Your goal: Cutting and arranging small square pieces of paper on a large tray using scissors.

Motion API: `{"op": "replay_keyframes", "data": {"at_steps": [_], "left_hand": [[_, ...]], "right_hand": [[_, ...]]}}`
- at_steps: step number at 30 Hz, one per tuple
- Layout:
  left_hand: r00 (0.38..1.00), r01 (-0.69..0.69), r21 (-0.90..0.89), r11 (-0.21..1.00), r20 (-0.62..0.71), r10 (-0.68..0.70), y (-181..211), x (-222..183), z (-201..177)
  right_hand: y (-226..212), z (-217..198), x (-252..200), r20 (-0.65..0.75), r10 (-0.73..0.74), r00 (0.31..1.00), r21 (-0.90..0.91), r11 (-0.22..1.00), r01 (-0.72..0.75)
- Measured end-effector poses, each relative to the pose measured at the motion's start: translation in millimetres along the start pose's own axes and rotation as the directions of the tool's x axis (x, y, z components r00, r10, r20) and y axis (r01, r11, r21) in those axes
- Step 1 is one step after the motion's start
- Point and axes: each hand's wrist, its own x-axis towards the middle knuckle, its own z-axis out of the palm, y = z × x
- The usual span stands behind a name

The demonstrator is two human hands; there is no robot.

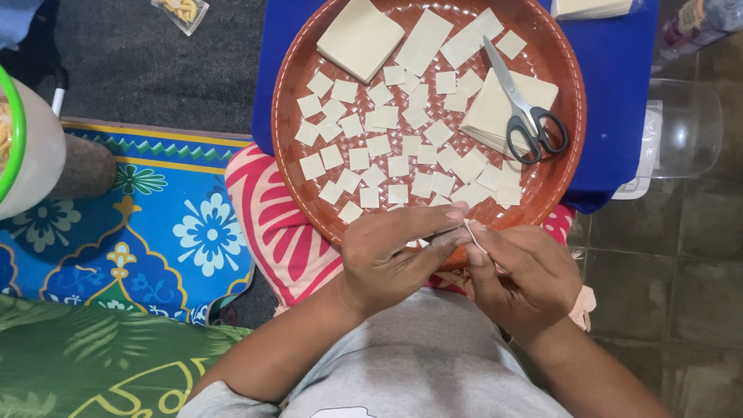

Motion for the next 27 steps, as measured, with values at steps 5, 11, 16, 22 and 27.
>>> {"op": "replay_keyframes", "data": {"at_steps": [5, 11, 16, 22, 27], "left_hand": [[0.999, 0.008, 0.061, 0.998, 0.039, -0.011, -2.9, -1.6, -3.2], [0.963, -0.128, 0.318, 0.939, 0.266, 0.041, -53.7, -4.2, -25.0], [0.795, -0.210, 0.722, 0.659, 0.519, -0.315, -105.9, -0.6, -60.0], [0.810, -0.294, 0.755, 0.586, 0.522, -0.267, -136.9, -15.6, -70.1], [0.788, -0.182, 0.745, 0.641, 0.501, -0.358, -121.3, -6.1, -74.8]], "right_hand": [[3.8, 2.1, -4.4, -0.002, 0.020, 1.000, -0.065, 0.998, -0.020], [27.1, 13.5, 20.3, 0.097, 0.221, 0.970, -0.037, 0.975, -0.218], [56.9, 33.7, 55.0, 0.335, 0.474, 0.814, -0.122, 0.879, -0.461], [134.1, 88.4, 114.7, 0.445, 0.775, 0.449, -0.386, 0.618, -0.684], [162.0, 129.5, 140.0, 0.325, 0.858, 0.397, -0.211, 0.476, -0.854]]}}
